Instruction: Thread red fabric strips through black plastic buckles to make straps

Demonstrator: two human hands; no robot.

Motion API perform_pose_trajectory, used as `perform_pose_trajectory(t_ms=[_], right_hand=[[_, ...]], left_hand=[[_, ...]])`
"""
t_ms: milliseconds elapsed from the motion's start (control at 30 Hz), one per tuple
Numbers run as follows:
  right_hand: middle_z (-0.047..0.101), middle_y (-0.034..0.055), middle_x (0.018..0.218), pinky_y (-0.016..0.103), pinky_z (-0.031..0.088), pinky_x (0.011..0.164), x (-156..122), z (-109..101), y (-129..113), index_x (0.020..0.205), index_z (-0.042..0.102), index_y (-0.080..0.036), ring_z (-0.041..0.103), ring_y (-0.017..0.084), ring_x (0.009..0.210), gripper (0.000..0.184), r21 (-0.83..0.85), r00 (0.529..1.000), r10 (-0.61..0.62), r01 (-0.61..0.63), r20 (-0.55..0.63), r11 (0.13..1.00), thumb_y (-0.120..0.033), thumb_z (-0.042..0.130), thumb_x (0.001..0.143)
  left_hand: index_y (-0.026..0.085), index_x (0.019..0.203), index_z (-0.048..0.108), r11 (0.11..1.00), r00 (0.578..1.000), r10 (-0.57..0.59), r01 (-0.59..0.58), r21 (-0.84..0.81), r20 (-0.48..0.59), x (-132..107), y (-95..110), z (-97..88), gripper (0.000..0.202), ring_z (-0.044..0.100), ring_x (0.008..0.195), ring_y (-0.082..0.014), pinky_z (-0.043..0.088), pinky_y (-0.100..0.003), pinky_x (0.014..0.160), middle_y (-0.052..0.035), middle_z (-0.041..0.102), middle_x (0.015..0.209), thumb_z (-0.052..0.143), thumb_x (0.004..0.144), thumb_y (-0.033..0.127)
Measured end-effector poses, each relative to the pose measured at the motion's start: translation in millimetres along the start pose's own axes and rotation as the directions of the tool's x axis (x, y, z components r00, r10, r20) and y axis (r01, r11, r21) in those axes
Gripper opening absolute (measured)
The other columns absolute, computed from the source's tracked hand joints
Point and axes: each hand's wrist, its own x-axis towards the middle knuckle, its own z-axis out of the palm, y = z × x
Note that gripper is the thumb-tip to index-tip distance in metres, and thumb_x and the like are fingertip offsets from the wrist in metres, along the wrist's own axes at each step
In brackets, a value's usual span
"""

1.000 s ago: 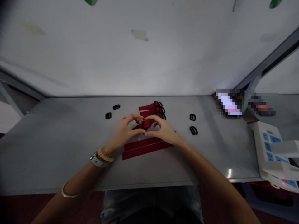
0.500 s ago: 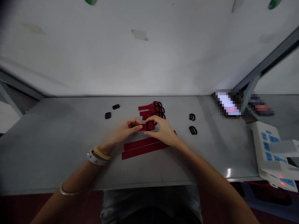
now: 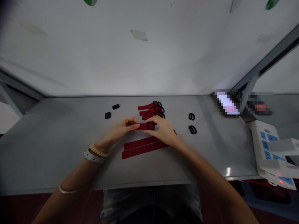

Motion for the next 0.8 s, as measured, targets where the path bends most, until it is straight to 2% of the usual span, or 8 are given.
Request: perform_pose_trajectory(t_ms=[100, 167, 300, 433, 533, 633, 700, 800], right_hand=[[0.069, 0.0057, 0.101, 0.041, 0.052, 0.088, -0.4, 1.6, 1.7, 0.104, 0.068, -0.023, 0.065, 0.022, 0.095, 0.027, -0.023, 0.998, -0.06, 0.059, -0.018, 0.998, -0.033, 0.075, 0.08], [0.068, 0.0065, 0.102, 0.041, 0.052, 0.089, -1.3, 3.5, 2.9, 0.106, 0.068, -0.024, 0.065, 0.022, 0.096, 0.03, -0.047, 0.994, -0.095, 0.092, -0.059, 0.995, -0.035, 0.076, 0.08], [0.067, 0.0073, 0.105, 0.043, 0.053, 0.09, -3.9, 8.7, 4.1, 0.113, 0.065, -0.025, 0.064, 0.024, 0.099, 0.039, -0.081, 0.986, -0.144, 0.138, -0.081, 0.987, -0.039, 0.076, 0.079], [0.068, 0.0069, 0.101, 0.044, 0.053, 0.088, -4.8, 12.1, 2.7, 0.108, 0.064, -0.025, 0.064, 0.025, 0.096, 0.032, -0.101, 0.98, -0.194, 0.189, -0.034, 0.977, -0.038, 0.074, 0.081], [0.069, 0.0067, 0.099, 0.044, 0.053, 0.087, -3.7, 10.7, 1.3, 0.103, 0.065, -0.026, 0.063, 0.024, 0.094, 0.024, -0.107, 0.975, -0.217, 0.212, -0.042, 0.971, -0.037, 0.072, 0.083], [0.069, 0.0061, 0.099, 0.044, 0.053, 0.089, -1.7, 5.5, 1.1, 0.1, 0.065, -0.026, 0.064, 0.024, 0.095, 0.019, -0.122, 0.974, -0.189, 0.174, -0.124, 0.977, -0.035, 0.07, 0.084], [0.069, 0.0062, 0.103, 0.046, 0.051, 0.094, -0.2, 1.0, 1.6, 0.099, 0.065, -0.026, 0.064, 0.024, 0.101, 0.018, -0.117, 0.972, -0.18, 0.163, -0.153, 0.98, -0.033, 0.071, 0.084], [0.069, 0.0075, 0.108, 0.048, 0.049, 0.099, 1.3, -5.0, 3.0, 0.101, 0.065, -0.025, 0.062, 0.025, 0.109, 0.022, -0.08, 0.981, -0.16, 0.152, -0.111, 0.985, -0.03, 0.073, 0.082]], left_hand=[[0.021, 0.089, 0.065, 0.974, 0.972, 0.176, -0.15, 0.167, -0.154, -0.2, 1.9, 3.9, 0.016, 0.056, 0.086, -0.0172, 0.045, -0.032, 0.079, -0.0023, 0.065, 0.092, 0.068, 0.08, 0.033], [0.021, 0.087, 0.064, 0.949, 0.951, 0.251, -0.205, 0.24, -0.18, -0.4, 3.0, 7.9, 0.015, 0.055, 0.089, -0.0178, 0.043, -0.034, 0.084, -0.0027, 0.064, 0.093, 0.067, 0.081, 0.034], [0.02, 0.079, 0.063, 0.975, 0.982, 0.175, -0.163, 0.153, -0.068, -0.9, 2.5, 16.4, 0.019, 0.054, 0.08, -0.0169, 0.043, -0.033, 0.079, -0.0015, 0.063, 0.082, 0.063, 0.083, 0.038], [0.019, 0.077, 0.063, 0.999, 0.999, 0.032, -0.032, -0.011, -0.027, -2.8, 4.3, 22.6, 0.019, 0.056, 0.079, -0.0167, 0.044, -0.032, 0.077, -0.0004, 0.064, 0.08, 0.064, 0.078, 0.038], [0.019, 0.072, 0.06, 0.998, 0.998, -0.019, 0.014, -0.068, -0.066, -4.3, 7.7, 23.5, 0.015, 0.056, 0.077, -0.0156, 0.044, -0.031, 0.076, 0.001, 0.062, 0.076, 0.063, 0.076, 0.033], [0.019, 0.07, 0.058, 0.999, 0.984, -0.01, 0.0, -0.055, -0.179, -3.5, 7.2, 19.6, 0.011, 0.054, 0.075, -0.0149, 0.043, -0.03, 0.073, 0.0021, 0.059, 0.073, 0.062, 0.075, 0.029], [0.019, 0.07, 0.058, 1.0, 0.973, 0.018, -0.021, -0.01, -0.23, -1.6, 3.8, 15.9, 0.011, 0.054, 0.075, -0.0151, 0.043, -0.03, 0.074, 0.002, 0.059, 0.073, 0.061, 0.076, 0.029], [0.019, 0.072, 0.059, 0.992, 0.97, 0.077, -0.051, 0.118, -0.229, 1.9, -3.0, 11.7, 0.011, 0.055, 0.078, -0.0161, 0.043, -0.031, 0.076, 0.0012, 0.061, 0.076, 0.062, 0.077, 0.029]])
